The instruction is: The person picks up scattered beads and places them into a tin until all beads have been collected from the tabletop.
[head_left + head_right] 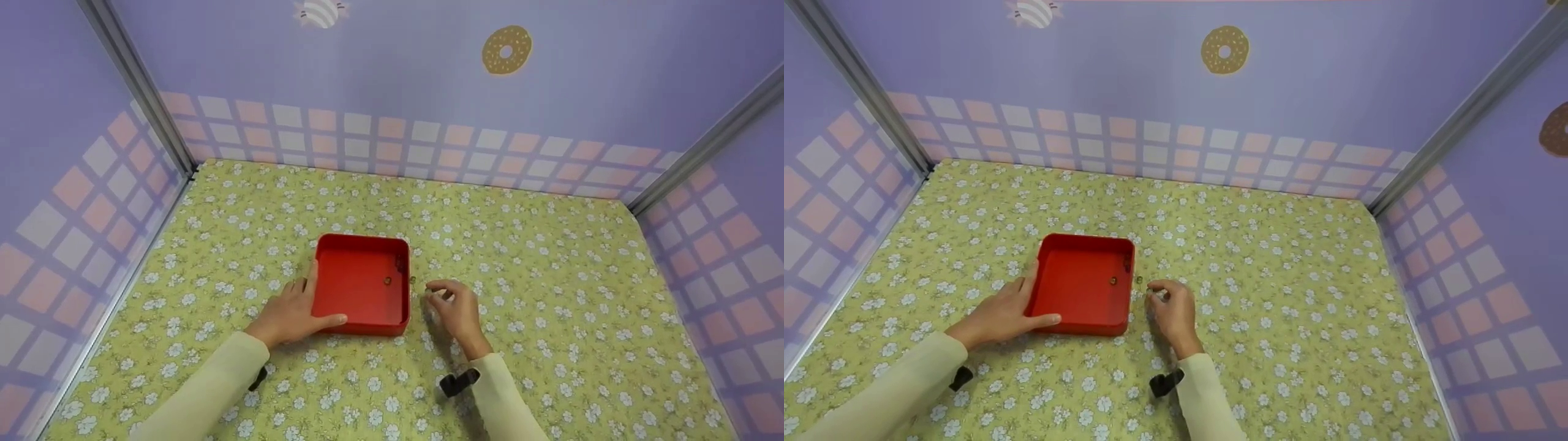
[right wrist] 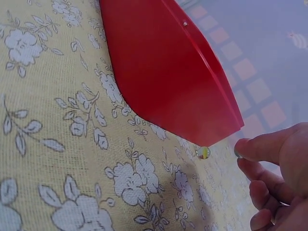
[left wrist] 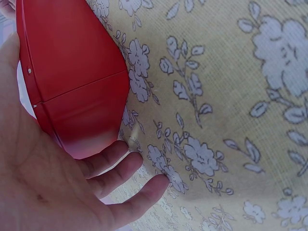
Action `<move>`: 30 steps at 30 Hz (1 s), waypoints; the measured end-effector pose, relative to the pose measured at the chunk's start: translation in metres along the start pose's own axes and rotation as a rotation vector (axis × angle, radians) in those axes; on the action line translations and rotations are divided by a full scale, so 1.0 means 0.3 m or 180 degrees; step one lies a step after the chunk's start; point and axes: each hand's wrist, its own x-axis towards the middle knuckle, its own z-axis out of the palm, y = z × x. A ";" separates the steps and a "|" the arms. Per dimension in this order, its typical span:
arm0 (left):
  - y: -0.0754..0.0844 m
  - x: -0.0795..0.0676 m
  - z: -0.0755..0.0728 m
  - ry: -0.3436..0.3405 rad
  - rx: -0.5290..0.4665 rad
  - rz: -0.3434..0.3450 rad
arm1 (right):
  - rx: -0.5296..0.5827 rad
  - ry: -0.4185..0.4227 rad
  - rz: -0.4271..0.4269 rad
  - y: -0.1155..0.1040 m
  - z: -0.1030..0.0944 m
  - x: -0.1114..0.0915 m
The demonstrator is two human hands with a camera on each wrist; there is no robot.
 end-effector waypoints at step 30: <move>-0.001 -0.001 -0.002 -0.0039 -0.0017 -0.0015 | 0.0142 -0.0060 -0.0188 -0.062 -0.003 0.004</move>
